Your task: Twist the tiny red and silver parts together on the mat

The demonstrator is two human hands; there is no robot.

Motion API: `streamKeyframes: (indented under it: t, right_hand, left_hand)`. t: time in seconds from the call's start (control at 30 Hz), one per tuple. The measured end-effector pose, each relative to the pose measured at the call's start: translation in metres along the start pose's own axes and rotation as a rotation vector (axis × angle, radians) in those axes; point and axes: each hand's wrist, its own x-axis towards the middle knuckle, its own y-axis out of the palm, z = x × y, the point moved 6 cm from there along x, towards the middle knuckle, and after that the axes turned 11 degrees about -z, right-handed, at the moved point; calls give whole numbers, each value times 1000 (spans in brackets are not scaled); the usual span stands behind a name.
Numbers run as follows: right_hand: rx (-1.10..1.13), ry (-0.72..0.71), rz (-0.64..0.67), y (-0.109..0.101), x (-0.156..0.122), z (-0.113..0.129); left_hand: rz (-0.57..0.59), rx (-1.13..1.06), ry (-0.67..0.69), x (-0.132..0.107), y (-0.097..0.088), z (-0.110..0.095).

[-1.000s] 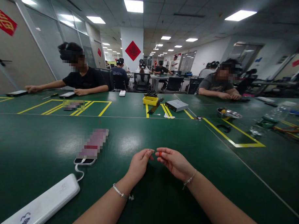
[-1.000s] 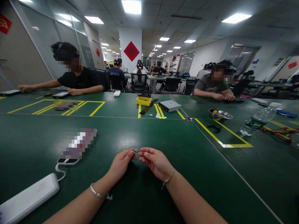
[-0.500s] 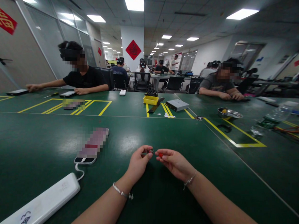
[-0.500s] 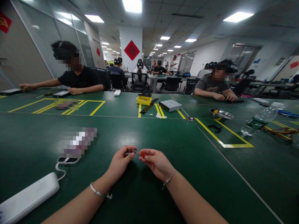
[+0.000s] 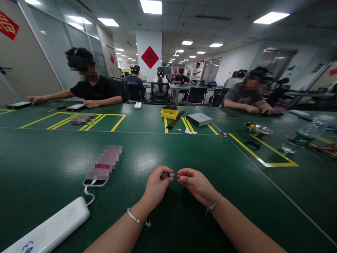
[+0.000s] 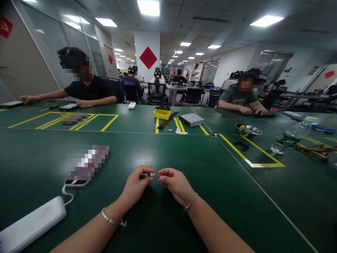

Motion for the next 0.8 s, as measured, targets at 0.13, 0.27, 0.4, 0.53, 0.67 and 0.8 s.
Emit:
streamKeyframes:
  t: [0.13, 0.27, 0.4, 0.53, 0.67, 0.8]
  right_hand:
    - [-46, -17, 3, 0, 0, -2]
    - [-32, -3, 36, 2, -1, 0]
    - [-23, -14, -1, 0, -2, 4]
    - [-11, -96, -8, 1, -1, 8]
    - [19, -104, 7, 2, 0, 3]
    - [3, -78, -51, 0, 2, -1]
  left_hand:
    - [37, 19, 42, -3, 3, -2]
    - [36, 48, 58, -4, 3, -3]
    - [7, 60, 65, -2, 1, -3]
    - [25, 72, 157, -5, 3, -7]
    - [33, 110, 253, -10, 5, -13]
    - [10, 148, 313, -13, 4, -17]
